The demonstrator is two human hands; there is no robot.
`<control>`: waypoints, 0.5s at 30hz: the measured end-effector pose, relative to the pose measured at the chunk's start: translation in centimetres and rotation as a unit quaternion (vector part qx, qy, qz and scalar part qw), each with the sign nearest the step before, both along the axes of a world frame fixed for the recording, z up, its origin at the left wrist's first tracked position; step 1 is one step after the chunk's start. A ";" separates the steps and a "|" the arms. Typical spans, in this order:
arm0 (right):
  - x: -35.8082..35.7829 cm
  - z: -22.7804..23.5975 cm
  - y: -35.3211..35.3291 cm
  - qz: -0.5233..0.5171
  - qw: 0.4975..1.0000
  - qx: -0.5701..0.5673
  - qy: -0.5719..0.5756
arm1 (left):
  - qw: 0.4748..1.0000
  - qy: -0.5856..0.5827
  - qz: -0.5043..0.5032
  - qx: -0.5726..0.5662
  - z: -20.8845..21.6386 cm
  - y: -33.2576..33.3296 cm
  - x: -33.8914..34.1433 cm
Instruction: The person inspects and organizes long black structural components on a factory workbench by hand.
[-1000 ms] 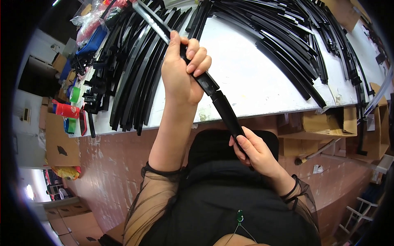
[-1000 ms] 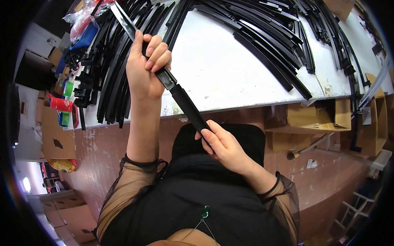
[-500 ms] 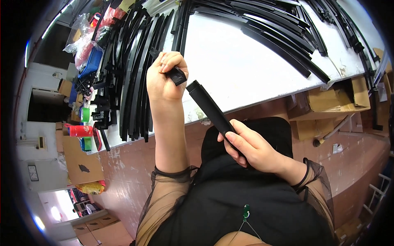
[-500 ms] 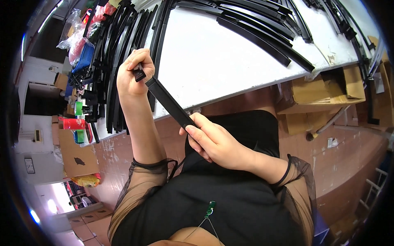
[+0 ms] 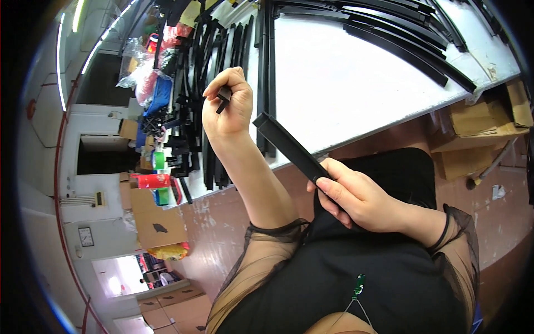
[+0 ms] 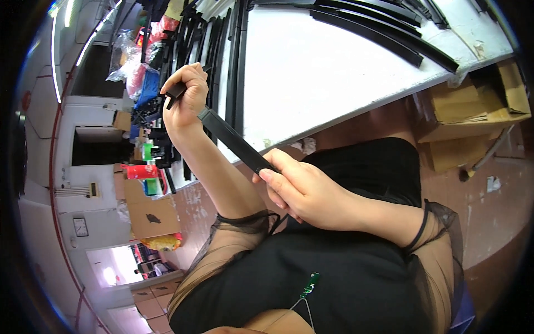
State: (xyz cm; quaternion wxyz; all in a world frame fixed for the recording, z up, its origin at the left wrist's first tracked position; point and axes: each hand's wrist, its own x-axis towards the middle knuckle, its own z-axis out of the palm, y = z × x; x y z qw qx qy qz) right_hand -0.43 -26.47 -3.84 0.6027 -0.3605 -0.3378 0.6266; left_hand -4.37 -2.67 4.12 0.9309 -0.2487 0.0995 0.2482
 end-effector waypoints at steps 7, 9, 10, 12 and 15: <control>0.3 0.4 -0.1 0.010 0.999 0.033 0.008 | 0.997 0.027 0.030 0.064 1.8 0.0 -1.0; 0.4 0.2 -0.4 0.001 0.999 0.037 0.010 | 0.996 0.028 0.027 0.077 2.0 -0.2 -0.6; 0.5 0.1 -0.7 0.000 0.999 0.041 0.013 | 0.995 0.031 0.029 0.086 2.3 -0.5 -0.4; 0.0 1.4 0.2 -0.019 0.999 0.028 -0.002 | 0.997 0.018 0.017 0.078 1.5 0.5 -0.3; -0.2 0.0 0.0 -0.022 0.999 0.031 0.003 | 0.996 0.019 0.022 0.087 1.3 0.8 -0.1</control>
